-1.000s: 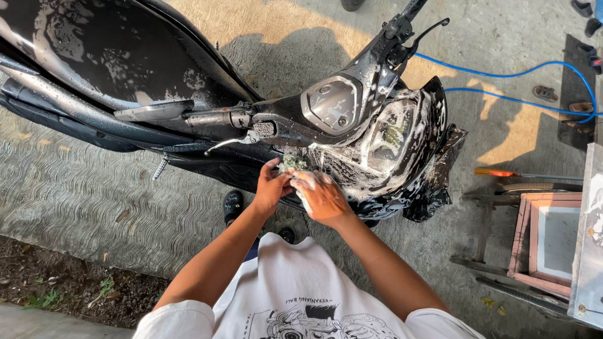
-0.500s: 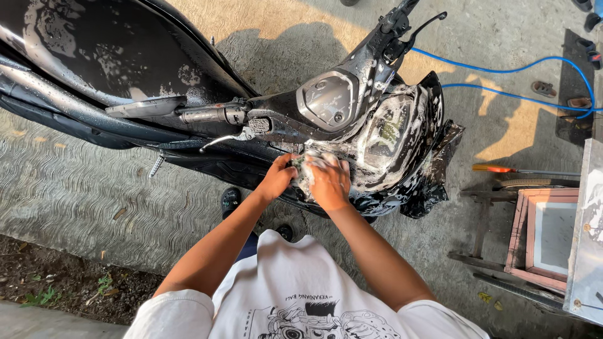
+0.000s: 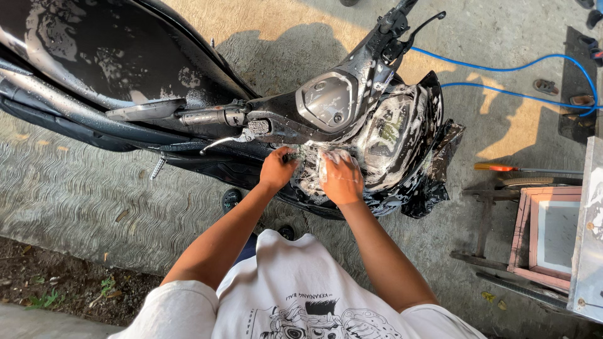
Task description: The person soaps and wipes different parts of a motorcycle by hand with a cloth, including the front fairing and the side panel.
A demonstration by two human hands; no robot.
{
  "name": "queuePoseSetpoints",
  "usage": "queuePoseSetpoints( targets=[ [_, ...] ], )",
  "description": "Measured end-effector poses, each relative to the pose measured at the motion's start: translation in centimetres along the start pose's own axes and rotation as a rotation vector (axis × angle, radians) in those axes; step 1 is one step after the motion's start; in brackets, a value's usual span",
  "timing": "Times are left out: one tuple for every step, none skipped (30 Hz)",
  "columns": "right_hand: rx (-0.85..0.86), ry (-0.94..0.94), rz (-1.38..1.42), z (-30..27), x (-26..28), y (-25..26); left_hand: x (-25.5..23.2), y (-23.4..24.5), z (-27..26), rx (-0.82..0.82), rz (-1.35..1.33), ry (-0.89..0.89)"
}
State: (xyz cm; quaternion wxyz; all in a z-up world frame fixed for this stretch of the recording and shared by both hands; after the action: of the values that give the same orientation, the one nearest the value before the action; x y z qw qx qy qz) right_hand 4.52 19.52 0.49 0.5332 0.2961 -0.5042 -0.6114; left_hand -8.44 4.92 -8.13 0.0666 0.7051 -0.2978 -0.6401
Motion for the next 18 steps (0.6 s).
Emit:
queuePoseSetpoints(
  targets=[
    [-0.016, -0.010, 0.012, 0.0, 0.1, 0.0, -0.5, -0.2, 0.4, 0.012, 0.048, 0.001],
    [-0.032, -0.021, 0.024, 0.0, 0.3, 0.1, -0.6, -0.5, 0.8, 0.025, 0.096, 0.002],
    [-0.047, -0.028, 0.039, 0.1, 0.6, 0.3, -0.5, -0.7, 1.1, 0.052, 0.094, -0.057],
    [-0.059, -0.036, 0.046, 0.1, 0.7, 0.5, 0.0, -0.9, 1.4, 0.079, 0.091, -0.117],
    [-0.071, -0.042, 0.054, 0.2, 0.9, 0.7, 0.8, -1.1, 1.8, 0.106, 0.090, -0.176],
    [-0.083, -0.049, 0.062, 0.3, 1.0, 0.8, 1.6, -1.2, 2.0, 0.137, 0.042, -0.269],
    [-0.095, -0.024, 0.054, 0.3, 1.2, 1.0, 2.6, -1.3, 1.8, 0.172, -0.005, -0.360],
    [-0.108, 0.000, 0.047, 0.2, 1.4, 1.2, 3.4, -1.5, 1.5, 0.206, -0.053, -0.451],
    [-0.121, 0.025, 0.039, 0.2, 1.6, 1.2, 4.4, -1.8, 1.5, 0.257, -0.067, -0.395],
    [-0.157, 0.045, 0.023, 0.1, 1.9, 1.2, 5.1, -1.9, 1.5, 0.308, -0.080, -0.338],
    [-0.197, 0.067, 0.005, 0.1, 2.3, 1.1, 5.4, -1.9, 1.6, 0.357, -0.095, -0.285],
    [-0.237, 0.089, -0.013, 0.1, 2.6, 1.0, 5.4, -2.1, 1.7, 0.361, -0.116, -0.226],
    [-0.210, 0.083, -0.026, 0.0, 2.8, 0.6, 5.2, -2.4, 1.6, 0.367, -0.138, -0.166],
    [-0.183, 0.077, -0.038, 0.0, 2.9, 0.2, 4.8, -2.7, 1.5, 0.372, -0.159, -0.105],
    [-0.155, 0.069, -0.051, 0.0, 2.9, -0.2, 4.6, -2.9, 1.7, 0.372, -0.075, -0.067],
    [-0.145, 0.045, -0.042, 0.0, 2.9, -0.4, 4.6, -2.9, 2.2, 0.372, 0.010, -0.028],
    [-0.135, 0.021, -0.032, 0.1, 2.8, -0.6, 4.9, -3.0, 2.6, 0.372, 0.095, 0.010],
    [-0.126, -0.004, -0.022, 0.2, 2.8, -0.6, 4.6, -3.2, 3.1, 0.332, 0.006, -0.085]
  ],
)
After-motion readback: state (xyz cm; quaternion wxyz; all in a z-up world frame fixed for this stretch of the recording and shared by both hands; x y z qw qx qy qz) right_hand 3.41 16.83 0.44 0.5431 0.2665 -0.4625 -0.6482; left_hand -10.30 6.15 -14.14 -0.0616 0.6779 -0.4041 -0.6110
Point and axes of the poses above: each hand's wrist, its own z-axis towards the middle knuckle, its own y-axis out of the back of the hand, x = y × z, the point moved 4 cm from there along z, towards the middle knuckle, and after that the axes turned 15 degrees about -x, right-handed, at the moved point
